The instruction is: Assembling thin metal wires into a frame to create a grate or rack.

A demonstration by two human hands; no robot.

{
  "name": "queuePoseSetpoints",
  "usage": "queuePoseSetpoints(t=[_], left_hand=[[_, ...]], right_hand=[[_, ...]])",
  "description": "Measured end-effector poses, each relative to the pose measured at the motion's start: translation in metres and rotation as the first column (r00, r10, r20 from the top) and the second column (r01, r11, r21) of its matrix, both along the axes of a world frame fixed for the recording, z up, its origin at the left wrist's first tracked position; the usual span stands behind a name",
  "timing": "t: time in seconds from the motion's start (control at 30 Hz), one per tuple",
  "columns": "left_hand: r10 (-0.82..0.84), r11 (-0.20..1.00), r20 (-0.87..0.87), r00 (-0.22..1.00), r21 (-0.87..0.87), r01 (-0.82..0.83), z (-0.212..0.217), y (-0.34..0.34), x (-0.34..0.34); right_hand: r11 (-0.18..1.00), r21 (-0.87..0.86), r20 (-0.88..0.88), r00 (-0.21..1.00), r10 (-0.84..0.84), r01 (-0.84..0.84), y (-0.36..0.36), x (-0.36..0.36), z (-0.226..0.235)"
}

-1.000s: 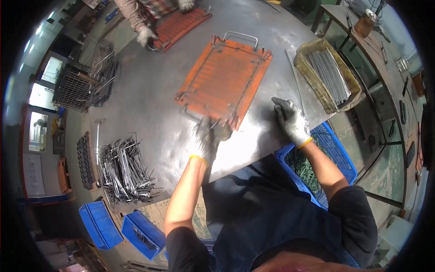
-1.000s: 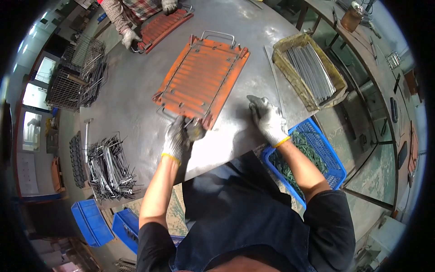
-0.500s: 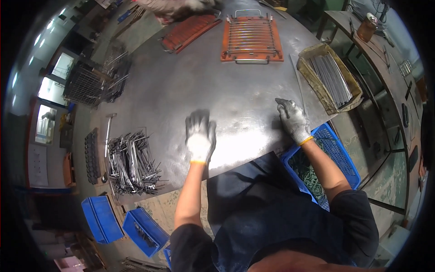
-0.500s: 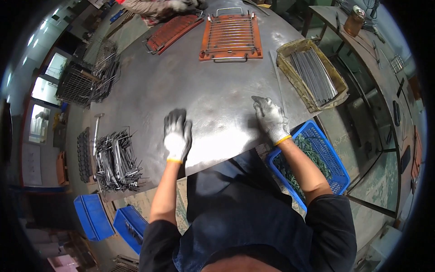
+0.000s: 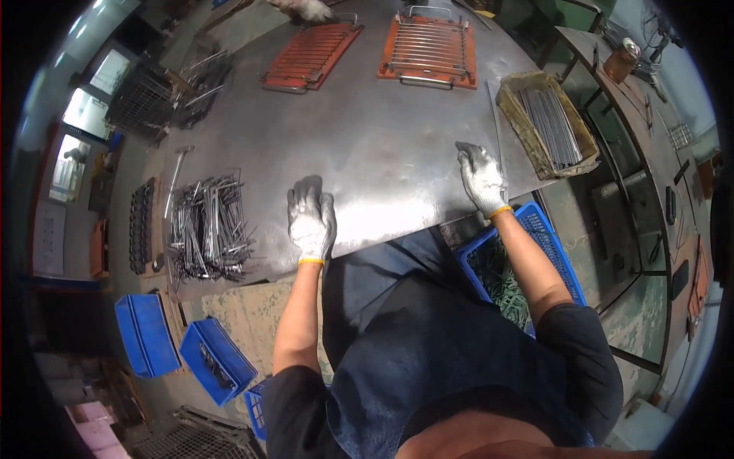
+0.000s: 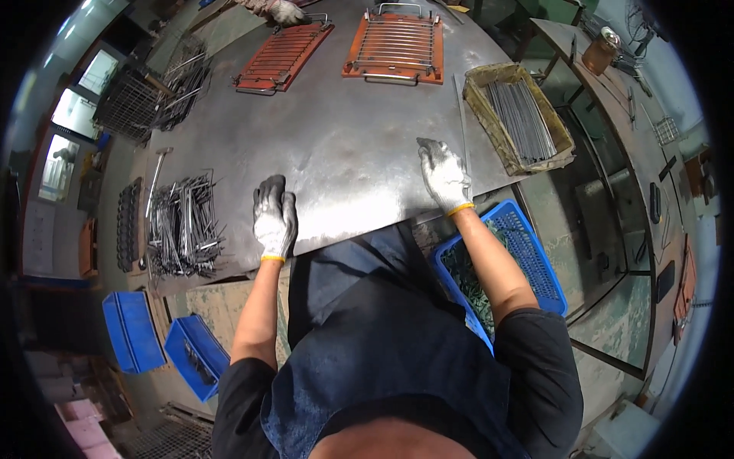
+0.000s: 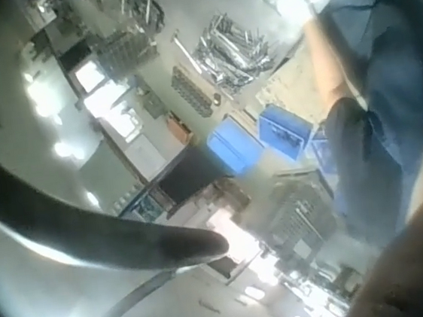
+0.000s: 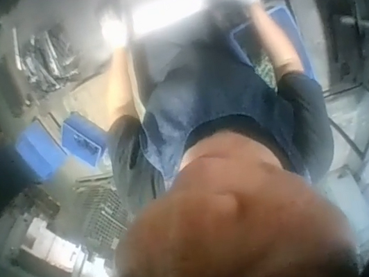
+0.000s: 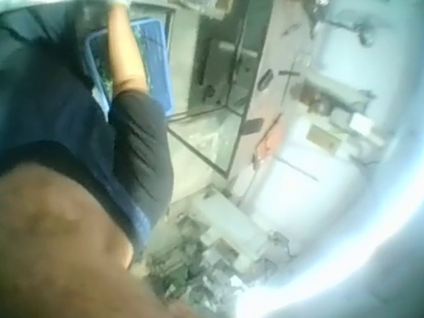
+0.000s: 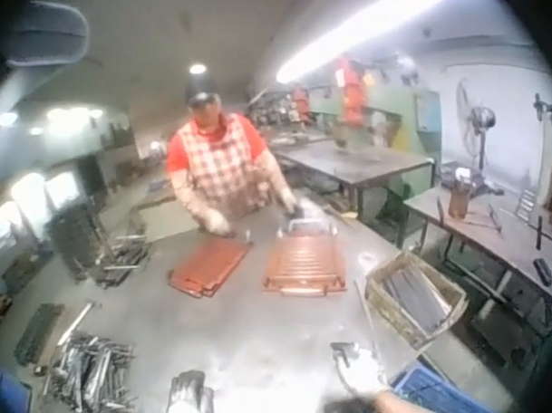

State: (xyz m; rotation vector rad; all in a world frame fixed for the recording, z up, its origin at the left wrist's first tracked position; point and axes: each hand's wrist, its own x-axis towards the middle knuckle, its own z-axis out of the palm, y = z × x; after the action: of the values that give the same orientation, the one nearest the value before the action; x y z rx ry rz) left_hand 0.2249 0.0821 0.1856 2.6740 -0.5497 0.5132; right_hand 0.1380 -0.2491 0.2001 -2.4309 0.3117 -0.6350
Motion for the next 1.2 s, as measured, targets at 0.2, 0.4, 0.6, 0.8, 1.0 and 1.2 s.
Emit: queuePoseSetpoints(t=[0.2, 0.4, 0.6, 0.8, 1.0, 1.2], left_hand=[[0.138, 0.96, -0.015, 0.99, -0.246, -0.138, 0.011, -0.029, 0.035], [0.428, 0.884, -0.015, 0.903, -0.198, -0.423, 0.001, -0.063, 0.073], [0.543, 0.809, -0.021, 0.84, -0.257, -0.529, 0.013, -0.085, 0.091], [0.611, 0.718, -0.154, 0.777, -0.307, -0.625, 0.024, -0.095, 0.106], [0.567, 0.552, -0.521, 0.637, -0.334, -0.764, 0.058, -0.106, 0.119], [0.44, 0.81, -0.498, 0.747, -0.139, -0.57, 0.021, -0.066, 0.174]], right_hand=[[0.999, -0.016, -0.012, 0.999, -0.05, 0.05, -0.019, 0.004, -0.002], [0.997, -0.064, 0.043, 0.998, -0.042, 0.045, -0.034, -0.016, -0.01], [0.997, -0.019, -0.036, 0.996, -0.078, 0.077, -0.037, -0.05, 0.013], [0.997, -0.025, -0.002, 0.997, -0.075, 0.075, -0.03, -0.068, 0.025], [0.996, 0.035, -0.058, 0.995, -0.085, 0.087, -0.021, -0.078, 0.025], [0.995, -0.063, 0.012, 0.997, -0.072, 0.073, -0.005, -0.078, 0.028]])
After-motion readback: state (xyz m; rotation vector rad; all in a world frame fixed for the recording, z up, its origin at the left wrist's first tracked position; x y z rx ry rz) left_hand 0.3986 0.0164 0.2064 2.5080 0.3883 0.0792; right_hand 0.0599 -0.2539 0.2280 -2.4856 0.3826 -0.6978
